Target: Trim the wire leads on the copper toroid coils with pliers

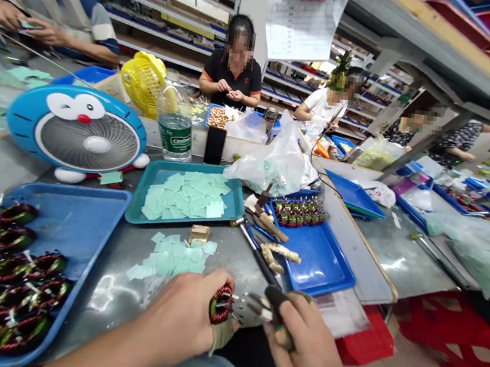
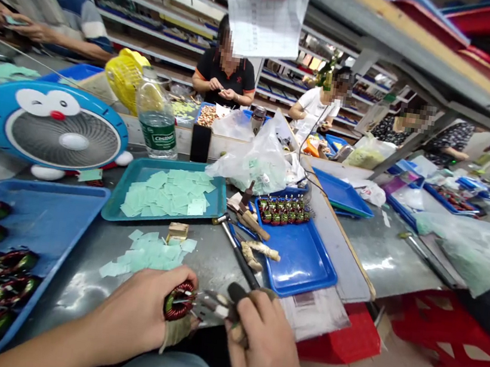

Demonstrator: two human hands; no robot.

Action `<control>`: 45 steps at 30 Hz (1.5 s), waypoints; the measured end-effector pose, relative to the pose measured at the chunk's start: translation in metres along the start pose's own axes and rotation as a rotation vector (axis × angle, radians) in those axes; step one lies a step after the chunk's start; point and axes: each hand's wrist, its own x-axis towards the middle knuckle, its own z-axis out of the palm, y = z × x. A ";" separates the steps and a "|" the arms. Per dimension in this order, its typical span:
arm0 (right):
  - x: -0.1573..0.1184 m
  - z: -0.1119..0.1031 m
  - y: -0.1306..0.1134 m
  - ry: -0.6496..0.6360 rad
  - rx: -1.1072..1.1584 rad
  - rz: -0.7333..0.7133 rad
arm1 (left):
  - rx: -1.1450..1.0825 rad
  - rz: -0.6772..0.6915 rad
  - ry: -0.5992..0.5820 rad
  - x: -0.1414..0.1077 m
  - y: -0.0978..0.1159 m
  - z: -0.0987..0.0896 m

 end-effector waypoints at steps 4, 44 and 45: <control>0.005 0.005 -0.019 -0.049 -0.028 0.010 | 0.167 -0.016 0.042 0.002 0.005 0.003; 0.016 -0.033 0.005 -0.084 -0.119 -0.368 | -0.535 0.102 -0.362 -0.015 0.016 -0.004; 0.015 -0.038 0.005 -0.160 -0.100 -0.369 | -0.509 0.115 -0.404 -0.016 0.017 -0.006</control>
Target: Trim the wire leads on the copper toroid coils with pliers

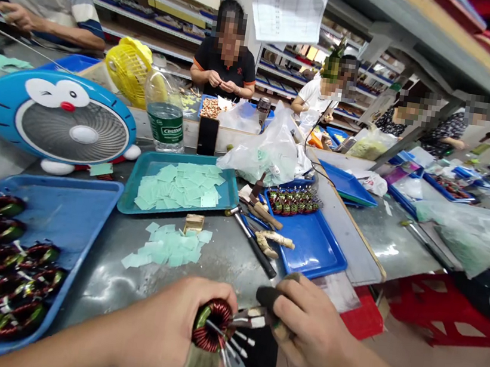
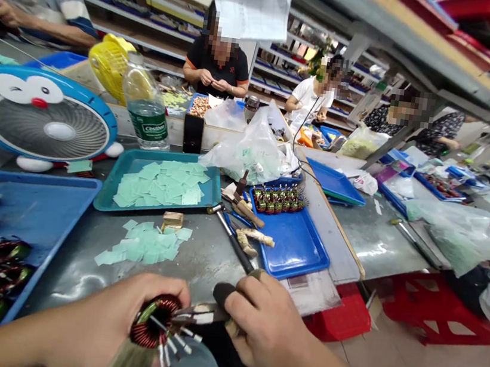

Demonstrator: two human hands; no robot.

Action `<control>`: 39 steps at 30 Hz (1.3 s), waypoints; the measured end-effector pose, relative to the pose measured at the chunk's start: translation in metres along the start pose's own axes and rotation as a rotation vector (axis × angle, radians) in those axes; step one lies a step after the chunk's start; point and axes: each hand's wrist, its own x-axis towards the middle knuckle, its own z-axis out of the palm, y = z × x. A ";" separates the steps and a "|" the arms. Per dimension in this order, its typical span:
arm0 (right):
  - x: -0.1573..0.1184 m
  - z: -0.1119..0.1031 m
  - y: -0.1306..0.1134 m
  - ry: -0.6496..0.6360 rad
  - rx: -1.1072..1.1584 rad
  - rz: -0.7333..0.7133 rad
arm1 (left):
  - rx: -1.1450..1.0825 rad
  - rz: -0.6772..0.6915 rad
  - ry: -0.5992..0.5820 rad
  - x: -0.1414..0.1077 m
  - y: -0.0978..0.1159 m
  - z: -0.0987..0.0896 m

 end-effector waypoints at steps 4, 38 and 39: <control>-0.007 0.004 0.000 -0.061 0.126 0.019 | 0.112 -0.058 -0.056 -0.001 0.005 -0.001; -0.010 0.016 0.016 0.102 0.165 0.075 | 0.173 -0.087 -0.054 0.019 0.008 -0.010; -0.011 0.015 0.015 0.100 0.174 0.089 | 0.168 -0.071 -0.041 0.019 0.007 -0.009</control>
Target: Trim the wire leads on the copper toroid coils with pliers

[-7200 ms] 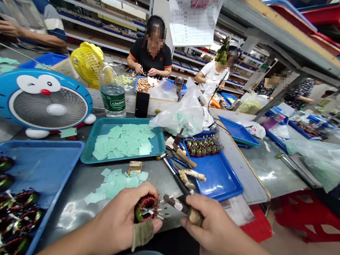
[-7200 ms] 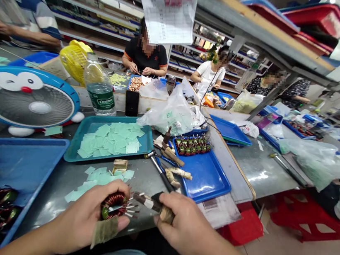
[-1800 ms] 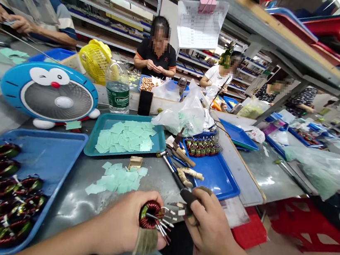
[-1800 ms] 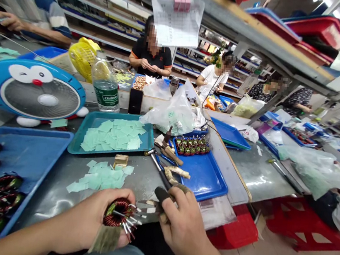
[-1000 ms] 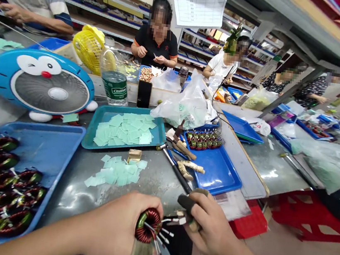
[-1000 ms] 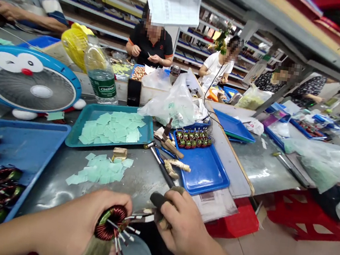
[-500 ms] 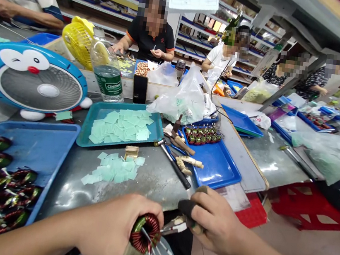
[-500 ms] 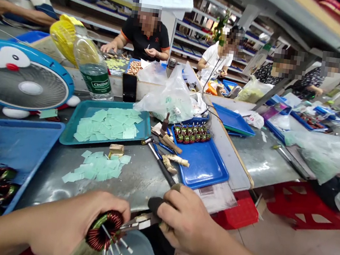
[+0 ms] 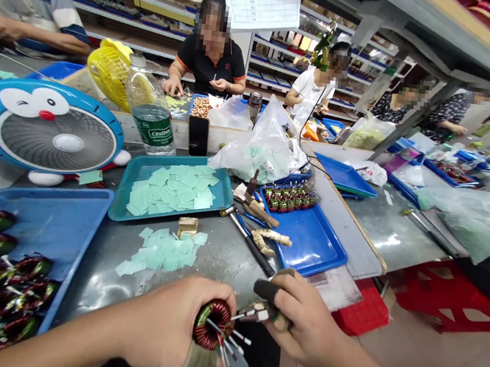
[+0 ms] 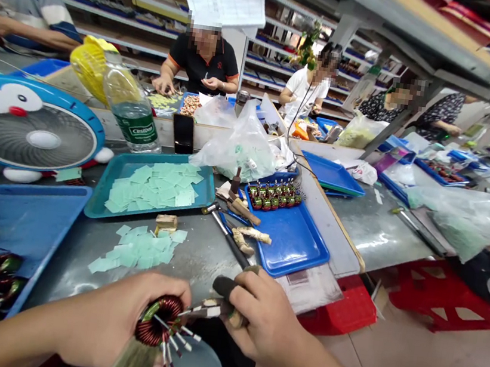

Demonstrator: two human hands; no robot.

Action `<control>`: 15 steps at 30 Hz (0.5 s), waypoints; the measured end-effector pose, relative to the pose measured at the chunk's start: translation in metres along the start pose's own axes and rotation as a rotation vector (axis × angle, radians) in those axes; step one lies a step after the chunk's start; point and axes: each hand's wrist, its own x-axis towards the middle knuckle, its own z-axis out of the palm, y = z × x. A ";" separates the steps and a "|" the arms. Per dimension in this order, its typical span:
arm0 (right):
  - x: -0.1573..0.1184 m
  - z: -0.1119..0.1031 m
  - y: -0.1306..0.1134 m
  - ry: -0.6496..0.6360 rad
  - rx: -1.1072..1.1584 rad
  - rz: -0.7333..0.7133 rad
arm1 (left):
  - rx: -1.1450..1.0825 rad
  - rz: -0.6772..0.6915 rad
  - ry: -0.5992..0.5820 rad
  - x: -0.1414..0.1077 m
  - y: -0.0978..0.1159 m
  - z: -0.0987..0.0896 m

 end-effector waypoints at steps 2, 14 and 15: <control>-0.004 0.001 -0.003 0.006 -0.006 0.031 | -0.014 0.028 0.033 -0.001 -0.003 0.004; -0.017 0.013 -0.020 0.125 0.075 0.029 | -0.064 0.203 0.153 -0.022 -0.014 0.024; -0.018 0.015 -0.022 0.153 0.081 0.032 | -0.086 0.215 0.166 -0.023 -0.013 0.025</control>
